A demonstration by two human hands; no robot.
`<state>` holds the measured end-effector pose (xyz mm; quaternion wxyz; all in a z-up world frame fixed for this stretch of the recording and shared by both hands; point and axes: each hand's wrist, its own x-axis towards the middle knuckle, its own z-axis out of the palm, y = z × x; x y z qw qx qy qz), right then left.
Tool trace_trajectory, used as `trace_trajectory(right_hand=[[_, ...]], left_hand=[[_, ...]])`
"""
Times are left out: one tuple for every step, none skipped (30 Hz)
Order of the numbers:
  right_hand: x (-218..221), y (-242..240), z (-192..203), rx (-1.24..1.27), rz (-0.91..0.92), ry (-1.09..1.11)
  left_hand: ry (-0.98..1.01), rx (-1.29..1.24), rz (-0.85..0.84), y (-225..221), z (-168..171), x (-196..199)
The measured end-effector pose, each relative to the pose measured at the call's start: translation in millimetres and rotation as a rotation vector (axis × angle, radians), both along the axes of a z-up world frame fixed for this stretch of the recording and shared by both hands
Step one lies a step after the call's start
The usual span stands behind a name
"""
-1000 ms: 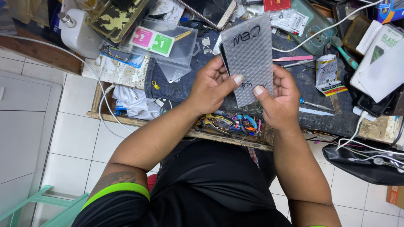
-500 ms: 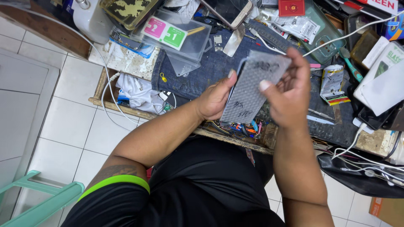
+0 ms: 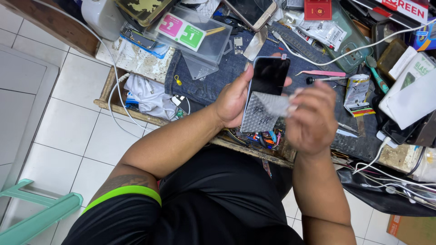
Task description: The person connects internal components of a mobile phone, presses the casing together, powers on the device, and wipes the screen surface with a white cloth.
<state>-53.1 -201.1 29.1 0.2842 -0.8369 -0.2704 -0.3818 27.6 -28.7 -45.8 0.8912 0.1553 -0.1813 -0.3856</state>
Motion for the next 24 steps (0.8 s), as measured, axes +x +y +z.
trace_trajectory(right_hand=[[-7.1,3.2,0.1,-0.012,0.037,0.012],[-12.8,7.0,0.4,-0.025,0.078,0.020],[-15.4,9.1,0.9,-0.037,0.119,0.028],[-19.8,10.1,1.4,-0.050,0.139,0.031],[-23.6,9.9,2.1,-0.063,0.159,0.034],[-27.8,10.5,2.5,-0.075,0.176,0.037],[-33.0,12.4,2.4,-0.075,0.180,0.055],[-36.5,13.9,2.7,-0.079,0.187,0.064],[-40.0,14.5,3.8,-0.083,0.194,0.074],[-43.1,14.2,5.5,-0.087,0.229,0.080],[-46.6,13.5,7.3,-0.092,0.265,0.086],[-49.6,13.5,7.9,-0.095,0.308,0.093],[-53.0,15.1,7.0,-0.085,0.335,0.093],[-56.4,17.3,5.3,-0.076,0.358,0.092],[-58.7,18.8,3.4,-0.068,0.381,0.091],[-59.3,19.8,1.1,-0.055,0.370,0.089],[-59.5,20.8,-1.0,-0.043,0.358,0.086],[-60.3,21.5,-2.1,-0.030,0.349,0.083],[-61.8,22.3,-1.9,-0.037,0.353,0.084],[-61.8,23.3,-1.5,-0.045,0.360,0.080],[-61.6,24.4,-0.5,-0.052,0.366,0.076],[-62.7,25.3,1.0,-0.071,0.381,0.084],[-63.9,26.1,2.6,-0.090,0.395,0.092],[-65.3,27.0,3.9,-0.110,0.412,0.103]], left_hand=[[0.009,-0.038,-0.021,0.8,-0.2,1.0],[0.015,-0.076,-0.041,2.2,0.0,3.3],[0.020,-0.115,-0.060,3.2,-0.1,6.0],[0.016,-0.091,-0.049,4.5,-1.3,5.8],[0.011,-0.068,-0.039,5.4,-2.7,6.8],[0.005,-0.044,-0.032,6.2,-3.8,7.4],[-0.007,-0.027,-0.029,7.3,-4.6,7.0],[-0.027,-0.014,-0.024,7.5,-4.3,9.0],[-0.047,-0.001,-0.019,7.5,-3.6,10.3],[-0.036,-0.029,-0.029,7.5,-2.6,11.6],[-0.024,-0.056,-0.039,7.7,-1.6,12.6],[-0.010,-0.082,-0.041,9.1,-0.9,12.9],[-0.044,-0.086,-0.015,10.3,-0.2,15.0],[-0.078,-0.091,0.007,10.5,0.8,19.8],[-0.113,-0.096,0.028,10.6,1.9,24.2],[-0.120,-0.094,0.025,10.5,3.4,28.8],[-0.127,-0.092,0.022,10.6,5.1,33.0],[-0.134,-0.090,0.020,10.8,6.8,34.9],[-0.124,-0.111,0.011,9.9,8.4,34.3],[-0.117,-0.131,0.003,8.1,10.8,34.6],[-0.110,-0.150,-0.004,6.4,13.3,35.6],[-0.113,-0.173,-0.018,5.5,15.0,35.2],[-0.116,-0.195,-0.032,4.7,16.5,35.2],[-0.115,-0.215,-0.043,5.4,17.1,33.8]])
